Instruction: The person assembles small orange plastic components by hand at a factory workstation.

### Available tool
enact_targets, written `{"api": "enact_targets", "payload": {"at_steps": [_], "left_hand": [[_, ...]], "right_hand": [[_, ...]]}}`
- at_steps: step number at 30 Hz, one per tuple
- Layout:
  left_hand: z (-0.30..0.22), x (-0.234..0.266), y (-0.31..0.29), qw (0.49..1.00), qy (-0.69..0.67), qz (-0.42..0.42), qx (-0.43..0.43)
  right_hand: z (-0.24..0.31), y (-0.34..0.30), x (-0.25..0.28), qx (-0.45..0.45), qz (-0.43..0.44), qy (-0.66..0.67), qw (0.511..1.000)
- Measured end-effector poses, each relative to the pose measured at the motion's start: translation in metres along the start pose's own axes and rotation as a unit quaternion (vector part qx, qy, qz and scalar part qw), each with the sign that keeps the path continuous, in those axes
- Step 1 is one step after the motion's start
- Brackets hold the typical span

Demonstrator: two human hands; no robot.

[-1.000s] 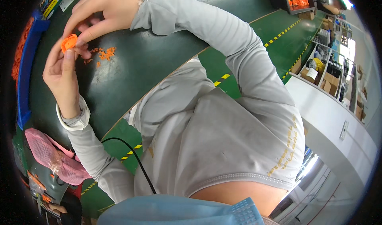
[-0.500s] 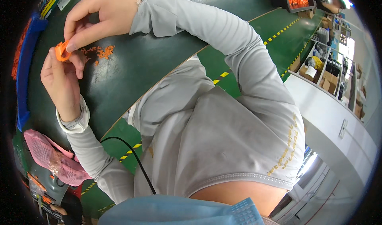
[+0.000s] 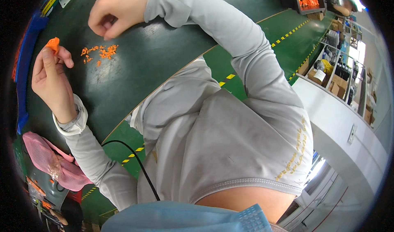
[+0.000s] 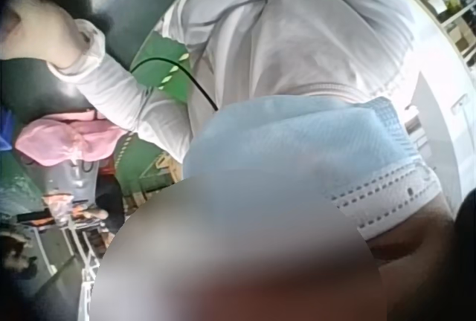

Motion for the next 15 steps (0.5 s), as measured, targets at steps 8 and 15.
{"api": "enact_targets", "payload": {"at_steps": [8, 15], "left_hand": [[0.000, -0.009, -0.002, 0.999, 0.031, 0.011, -0.011], [0.005, 0.000, 0.001, 0.999, 0.008, 0.032, -0.020]], "right_hand": [[-0.005, -0.002, -0.038, -0.018, 0.076, -0.158, 0.984], [-0.010, -0.002, -0.052, -0.005, 0.046, -0.228, 0.973]]}}
Point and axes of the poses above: each hand's wrist, its own y-axis towards the middle knuckle, its own x-axis out of the back of the hand, z = x × y, the point moved 7 cm from there along y, towards the middle knuckle, and after that the axes turned 2 degrees about -x, right-handed, at the moved point
